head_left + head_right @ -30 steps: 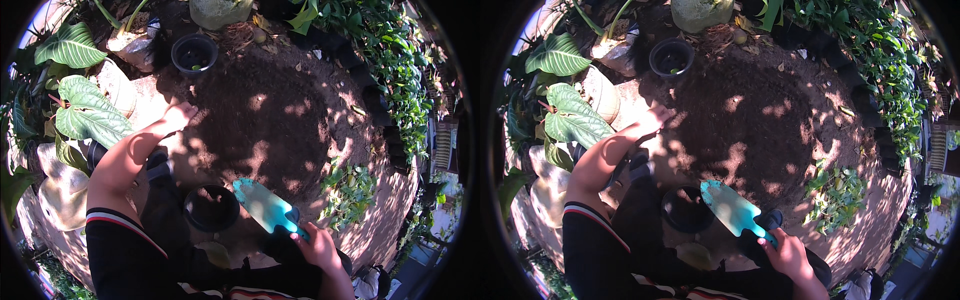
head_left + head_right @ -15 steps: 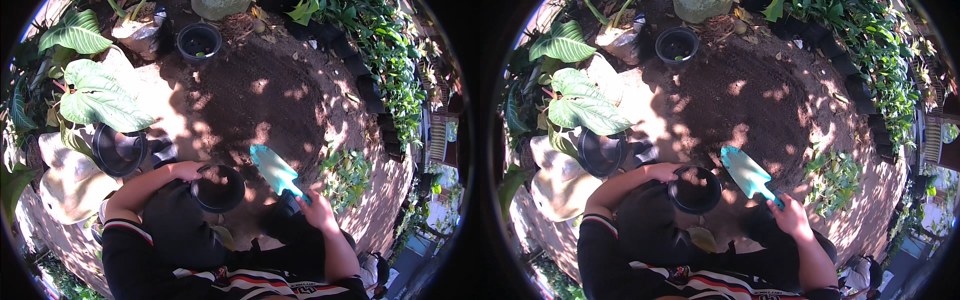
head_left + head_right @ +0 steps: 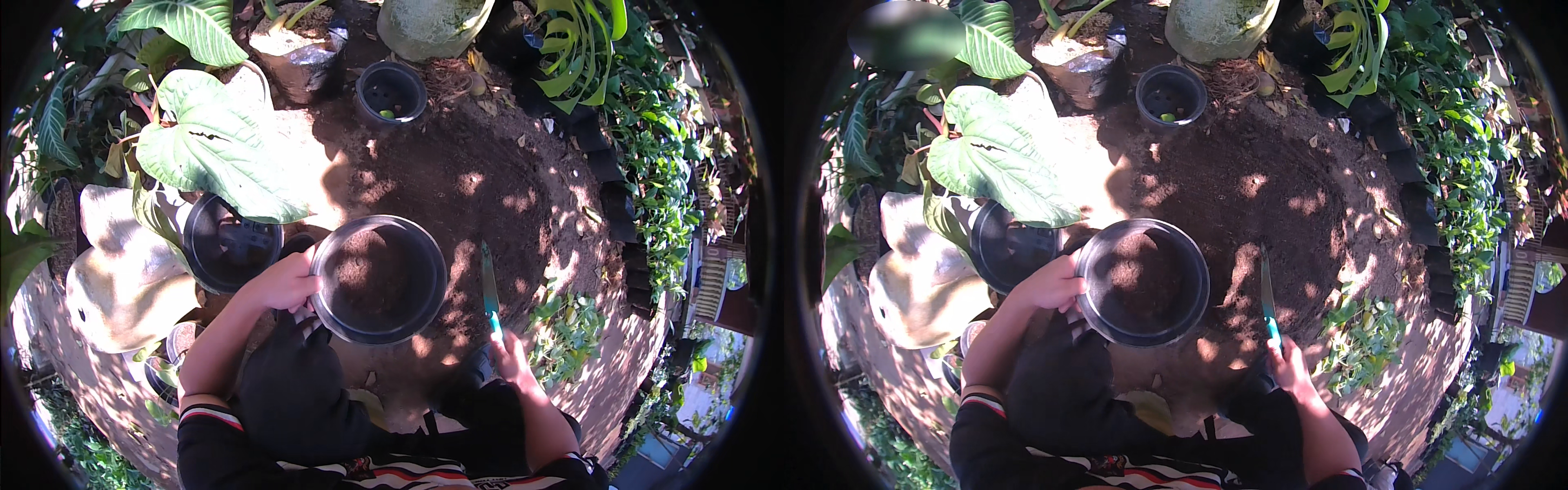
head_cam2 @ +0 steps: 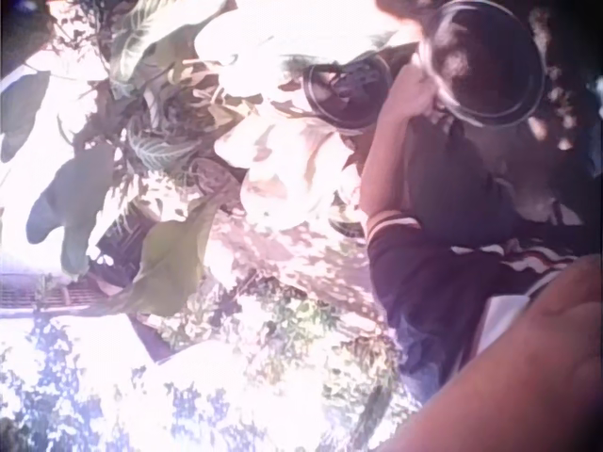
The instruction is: The person uses a trowel to fill a black pot with soil, places a small plant into the pot, adds more soil around the plant, and then carries the finished pot to another area.
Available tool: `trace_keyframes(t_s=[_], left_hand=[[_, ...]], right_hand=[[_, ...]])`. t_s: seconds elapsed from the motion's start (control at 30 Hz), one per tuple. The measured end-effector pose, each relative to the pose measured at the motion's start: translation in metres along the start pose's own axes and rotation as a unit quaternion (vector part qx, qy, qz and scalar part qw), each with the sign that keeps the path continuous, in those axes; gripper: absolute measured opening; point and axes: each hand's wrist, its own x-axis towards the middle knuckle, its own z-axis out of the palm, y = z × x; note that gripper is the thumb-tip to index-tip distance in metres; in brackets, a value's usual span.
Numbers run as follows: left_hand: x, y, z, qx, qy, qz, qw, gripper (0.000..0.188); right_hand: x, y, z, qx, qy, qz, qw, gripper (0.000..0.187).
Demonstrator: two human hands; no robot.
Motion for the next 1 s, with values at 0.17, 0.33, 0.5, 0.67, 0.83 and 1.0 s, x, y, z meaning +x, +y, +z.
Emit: trace_keyframes(t_s=[0.17, 0.33, 0.5, 0.67, 0.83, 1.0], left_hand=[[-0.034, 0.024, -0.008, -0.034, 0.069, 0.016, 0.997, 0.064], [-0.048, 0.038, -0.011, 0.016, 0.057, 0.019, 0.998, 0.070], [-0.053, 0.037, -0.013, 0.024, 0.071, 0.020, 0.997, 0.069], [-0.049, 0.040, -0.013, 0.037, 0.077, 0.040, 0.996, 0.072], [-0.050, 0.019, -0.016, -0.001, 0.095, 0.029, 0.995, 0.073], [-0.049, 0.028, -0.013, 0.037, 0.083, 0.004, 0.996, 0.074]], right_hand=[[0.033, -0.042, 0.032, 0.094, -0.079, -0.016, 0.992, 0.026], [0.151, -0.098, 0.086, 0.201, -0.156, -0.074, 0.964, 0.029], [0.240, -0.198, 0.141, 0.360, -0.237, -0.060, 0.900, 0.030], [0.298, -0.244, 0.178, 0.438, -0.250, -0.013, 0.863, 0.027], [0.308, -0.241, 0.190, 0.448, -0.251, 0.043, 0.857, 0.030], [0.293, -0.200, 0.179, 0.445, -0.214, 0.066, 0.867, 0.031]])
